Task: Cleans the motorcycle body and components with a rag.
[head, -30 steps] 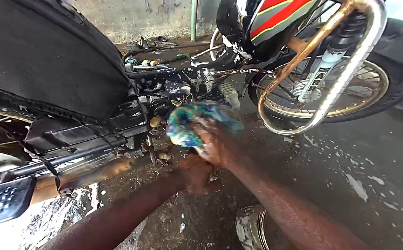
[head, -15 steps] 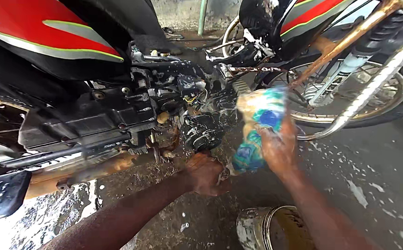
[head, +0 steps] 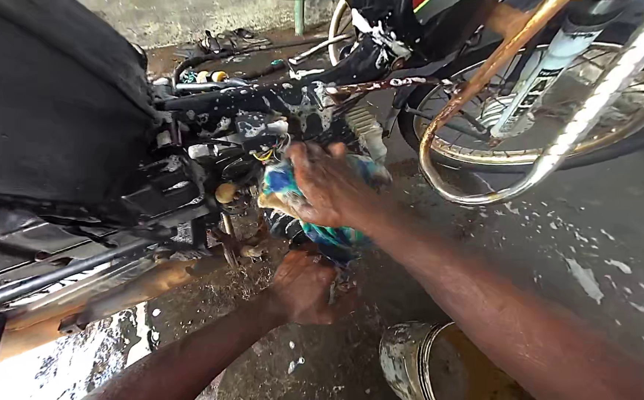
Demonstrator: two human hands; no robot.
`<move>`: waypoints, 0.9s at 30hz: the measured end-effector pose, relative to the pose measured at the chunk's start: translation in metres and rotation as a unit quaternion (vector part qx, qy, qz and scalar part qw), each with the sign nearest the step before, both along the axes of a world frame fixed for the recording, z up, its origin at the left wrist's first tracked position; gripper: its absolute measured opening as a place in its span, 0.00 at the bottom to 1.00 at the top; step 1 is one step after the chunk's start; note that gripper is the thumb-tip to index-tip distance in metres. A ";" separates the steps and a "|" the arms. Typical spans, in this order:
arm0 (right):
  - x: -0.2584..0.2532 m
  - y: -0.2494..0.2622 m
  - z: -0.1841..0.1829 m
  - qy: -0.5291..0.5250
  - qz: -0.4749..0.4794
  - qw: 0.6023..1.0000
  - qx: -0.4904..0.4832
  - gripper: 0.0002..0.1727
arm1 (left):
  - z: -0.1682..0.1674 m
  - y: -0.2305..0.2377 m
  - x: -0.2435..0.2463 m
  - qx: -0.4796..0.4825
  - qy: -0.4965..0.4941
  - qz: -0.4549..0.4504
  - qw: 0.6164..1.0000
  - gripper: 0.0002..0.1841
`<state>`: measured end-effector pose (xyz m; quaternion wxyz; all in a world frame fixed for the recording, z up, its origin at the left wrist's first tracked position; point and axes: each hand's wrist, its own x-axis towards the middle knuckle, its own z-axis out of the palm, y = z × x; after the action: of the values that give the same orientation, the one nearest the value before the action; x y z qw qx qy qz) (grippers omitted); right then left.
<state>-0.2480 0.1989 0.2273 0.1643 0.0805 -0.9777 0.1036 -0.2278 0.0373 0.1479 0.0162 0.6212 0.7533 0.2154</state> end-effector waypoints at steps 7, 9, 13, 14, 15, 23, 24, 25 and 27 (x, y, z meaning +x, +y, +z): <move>0.055 0.028 -0.022 0.080 0.016 0.997 -0.010 0.29 | -0.013 -0.003 -0.002 0.075 0.029 -0.015 0.997 0.24; 0.033 0.018 -0.015 0.060 0.009 0.998 0.014 0.26 | -0.013 -0.002 -0.004 0.085 0.036 -0.022 0.996 0.24; 0.020 0.007 -0.008 0.034 0.039 0.998 0.025 0.26 | -0.016 -0.004 -0.002 0.098 0.042 -0.023 0.994 0.22; 0.034 0.014 -0.013 0.040 0.046 0.998 0.016 0.25 | -0.016 -0.004 -0.001 0.095 0.041 -0.021 0.994 0.23; 0.048 0.022 -0.020 0.059 0.049 0.997 0.009 0.26 | -0.016 -0.003 0.000 0.095 0.043 -0.015 0.995 0.23; -0.002 0.003 -0.010 0.036 0.045 0.998 -0.003 0.26 | -0.016 -0.005 -0.002 0.095 0.036 -0.013 0.995 0.22; 0.009 0.008 -0.015 0.043 0.053 0.998 -0.007 0.25 | -0.016 -0.005 -0.002 0.093 0.037 -0.015 0.995 0.22; 0.022 0.015 -0.021 0.059 0.059 0.996 -0.010 0.24 | -0.017 -0.005 -0.003 0.092 0.039 -0.017 0.995 0.23; 0.042 0.026 -0.033 0.095 0.055 0.994 -0.021 0.24 | -0.017 -0.004 -0.005 0.103 0.036 -0.022 0.994 0.23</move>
<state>-0.2064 0.2249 0.1947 0.2523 0.1404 -0.9493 0.1246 -0.2324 0.0332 0.1305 -0.0706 0.6431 0.7134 0.2691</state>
